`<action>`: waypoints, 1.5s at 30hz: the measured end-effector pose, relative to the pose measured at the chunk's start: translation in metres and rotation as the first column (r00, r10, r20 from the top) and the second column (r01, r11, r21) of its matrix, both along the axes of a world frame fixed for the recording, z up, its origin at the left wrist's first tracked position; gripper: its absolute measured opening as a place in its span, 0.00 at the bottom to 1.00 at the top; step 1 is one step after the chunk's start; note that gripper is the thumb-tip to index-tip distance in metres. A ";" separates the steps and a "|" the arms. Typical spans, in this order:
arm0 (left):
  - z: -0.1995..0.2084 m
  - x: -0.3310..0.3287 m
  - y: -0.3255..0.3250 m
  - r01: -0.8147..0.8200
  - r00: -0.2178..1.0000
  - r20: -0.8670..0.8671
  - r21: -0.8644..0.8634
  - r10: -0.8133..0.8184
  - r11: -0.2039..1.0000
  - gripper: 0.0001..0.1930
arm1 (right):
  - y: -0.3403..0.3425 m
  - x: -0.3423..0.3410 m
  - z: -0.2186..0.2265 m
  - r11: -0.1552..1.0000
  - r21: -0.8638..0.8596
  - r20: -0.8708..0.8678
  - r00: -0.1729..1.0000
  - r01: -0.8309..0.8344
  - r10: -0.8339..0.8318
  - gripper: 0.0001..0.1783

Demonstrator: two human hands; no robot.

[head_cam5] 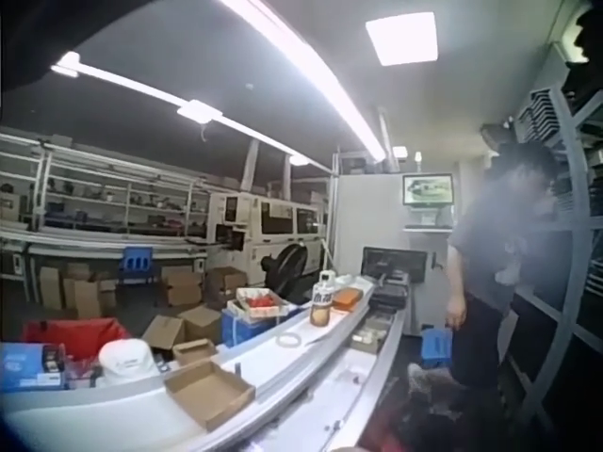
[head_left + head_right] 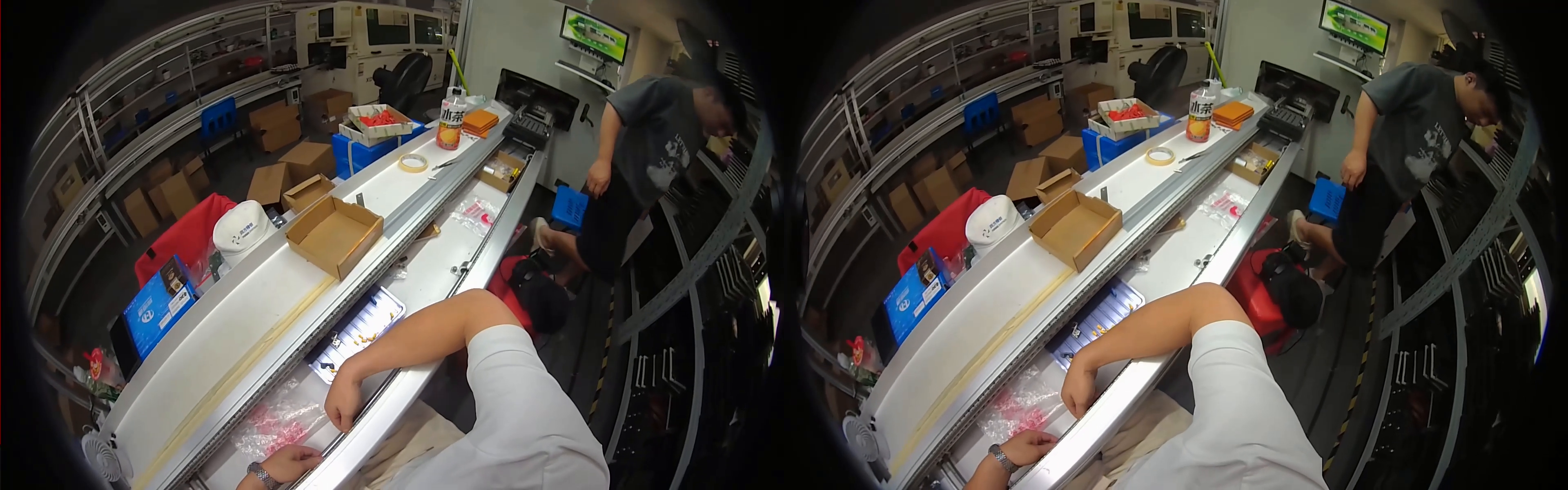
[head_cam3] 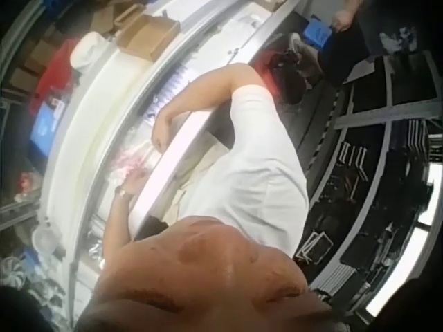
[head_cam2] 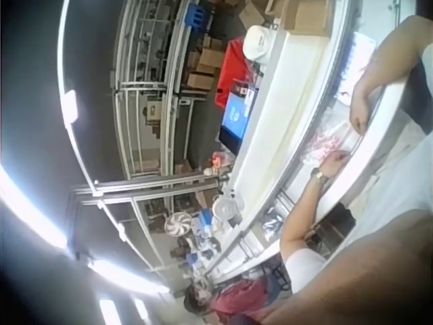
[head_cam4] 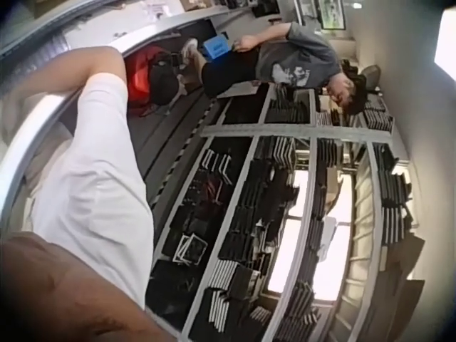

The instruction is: The person assembles electronic components by hand on a factory production line, connecting cables and power adapters to the components.

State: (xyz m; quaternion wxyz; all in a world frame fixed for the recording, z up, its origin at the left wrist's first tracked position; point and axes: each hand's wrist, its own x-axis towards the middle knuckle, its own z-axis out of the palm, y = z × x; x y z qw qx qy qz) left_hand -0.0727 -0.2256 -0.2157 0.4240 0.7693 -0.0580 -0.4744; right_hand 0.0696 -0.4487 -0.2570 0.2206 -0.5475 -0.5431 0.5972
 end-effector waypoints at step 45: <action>0.005 0.011 -0.036 0.108 0.890 0.406 0.258 -0.209 0.960 0.22 | 0.025 -0.045 0.105 0.982 -0.185 0.436 0.899 0.048 0.038 0.14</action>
